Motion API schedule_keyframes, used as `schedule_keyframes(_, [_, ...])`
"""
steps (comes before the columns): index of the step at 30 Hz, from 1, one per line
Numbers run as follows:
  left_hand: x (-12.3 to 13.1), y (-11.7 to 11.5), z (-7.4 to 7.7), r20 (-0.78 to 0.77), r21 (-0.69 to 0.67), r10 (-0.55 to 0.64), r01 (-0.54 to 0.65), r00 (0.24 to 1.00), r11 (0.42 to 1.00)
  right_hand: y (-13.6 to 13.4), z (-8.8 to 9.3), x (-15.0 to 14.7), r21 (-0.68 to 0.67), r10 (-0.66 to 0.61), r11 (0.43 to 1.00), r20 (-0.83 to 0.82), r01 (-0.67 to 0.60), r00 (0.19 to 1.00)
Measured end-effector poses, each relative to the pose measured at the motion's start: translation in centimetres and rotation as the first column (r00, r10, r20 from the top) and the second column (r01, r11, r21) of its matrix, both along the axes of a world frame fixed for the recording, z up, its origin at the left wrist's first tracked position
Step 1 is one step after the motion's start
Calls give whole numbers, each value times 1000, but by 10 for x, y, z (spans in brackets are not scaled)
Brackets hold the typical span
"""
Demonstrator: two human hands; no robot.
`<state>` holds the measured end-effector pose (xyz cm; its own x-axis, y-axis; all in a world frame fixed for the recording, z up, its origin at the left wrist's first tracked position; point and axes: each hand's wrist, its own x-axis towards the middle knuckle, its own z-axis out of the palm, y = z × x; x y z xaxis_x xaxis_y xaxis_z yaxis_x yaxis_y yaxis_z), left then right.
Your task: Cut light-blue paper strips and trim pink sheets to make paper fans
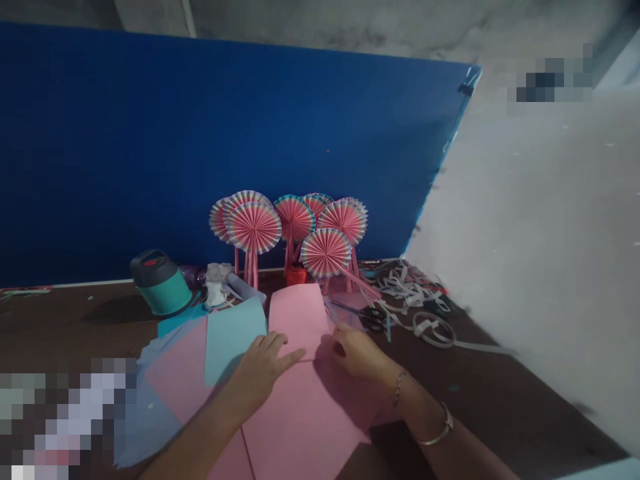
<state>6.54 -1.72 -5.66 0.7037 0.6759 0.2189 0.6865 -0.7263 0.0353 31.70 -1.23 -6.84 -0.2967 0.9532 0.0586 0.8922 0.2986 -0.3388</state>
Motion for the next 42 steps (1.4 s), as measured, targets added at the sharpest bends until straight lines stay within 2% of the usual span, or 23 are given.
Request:
schedule_keyframes(3, [-1,2,-1,76,-31,2,0,997,1000,0,0,0,-3,-2,1000,-33,2,999])
schedule_keyframes(7, [-4,6,3,199,-202,129,-88,971,976,2,-4,1,-1,-6,1000,-98,6,995])
schedule_keyframes(12, [-2,7,5,196,-356,241,-160,951,921,4,-7,3,-2,-8,1000,-127,8,992])
schedule_keyframes(17, [-2,7,1,159,-388,277,-198,948,900,5,-9,4,-8,-3,1000,-143,2,990])
schedule_keyframes(21, [-1,6,5,127,-401,283,-212,951,891,5,-8,4,-7,3,1000,-166,-4,986])
schedule_keyframes(28, [-1,6,6,112,-372,197,-143,974,917,-4,9,3,-30,129,989,-317,-146,940])
schedule_keyframes(33, [-4,7,3,147,-363,166,-103,975,926,-10,12,-6,21,193,980,-315,-197,929])
schedule_keyframes(42, [-8,14,-6,239,-454,220,-92,946,886,-2,1,-6,-72,121,983,-436,-168,892])
